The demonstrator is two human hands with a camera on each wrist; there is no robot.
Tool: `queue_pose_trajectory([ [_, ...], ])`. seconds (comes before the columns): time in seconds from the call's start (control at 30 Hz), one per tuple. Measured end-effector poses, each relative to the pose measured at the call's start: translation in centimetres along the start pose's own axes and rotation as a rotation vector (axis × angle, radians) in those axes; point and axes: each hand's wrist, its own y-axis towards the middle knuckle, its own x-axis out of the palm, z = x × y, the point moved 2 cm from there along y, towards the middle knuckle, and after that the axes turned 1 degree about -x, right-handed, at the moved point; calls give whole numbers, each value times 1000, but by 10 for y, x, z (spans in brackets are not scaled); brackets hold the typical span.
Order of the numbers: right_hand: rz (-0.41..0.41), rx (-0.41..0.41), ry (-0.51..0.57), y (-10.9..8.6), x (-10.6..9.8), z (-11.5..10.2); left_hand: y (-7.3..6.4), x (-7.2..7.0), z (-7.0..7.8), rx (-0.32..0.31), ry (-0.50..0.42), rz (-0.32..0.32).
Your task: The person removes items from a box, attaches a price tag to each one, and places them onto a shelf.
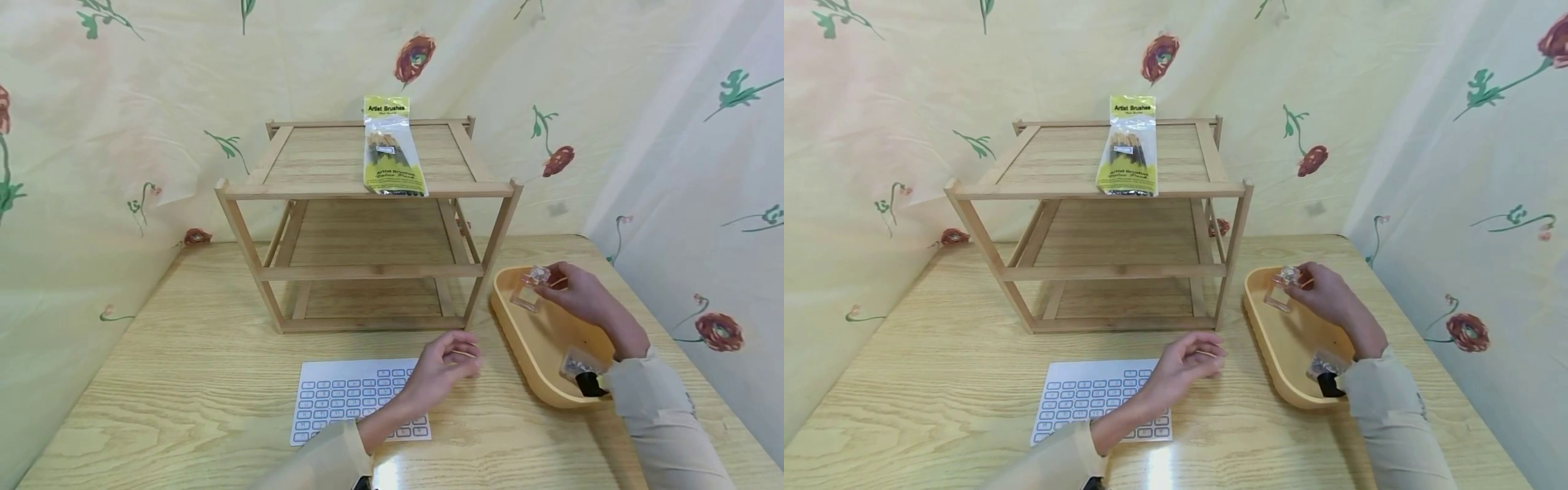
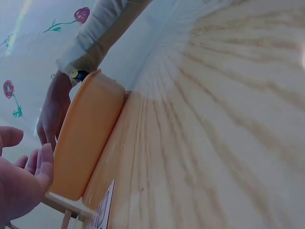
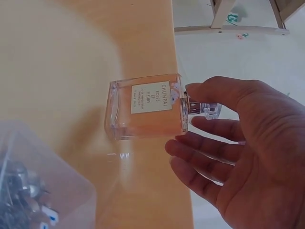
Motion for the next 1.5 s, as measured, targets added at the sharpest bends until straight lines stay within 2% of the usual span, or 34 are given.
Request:
queue_pose_trajectory([
  [0.3, -20, 19, -20, 2, 4, 1, 4, 14, -3, -19, -34, 14],
  [0.47, -7, 13, -24, 4, 6, 1, 6, 19, -8, -38, -61, -3],
  [0.8, -5, 21, -26, 4, 7, 3, 14, 37, -17, -67, -169, -5],
  [0.97, -4, 20, -26, 4, 8, 3, 16, 46, -19, -76, -216, 14],
  [1.17, 9, 5, -20, 5, 9, 4, 16, 54, -21, -94, -214, 47],
  [1.5, 13, 0, -27, 4, 9, 6, 19, 64, -25, -93, -257, 44],
])
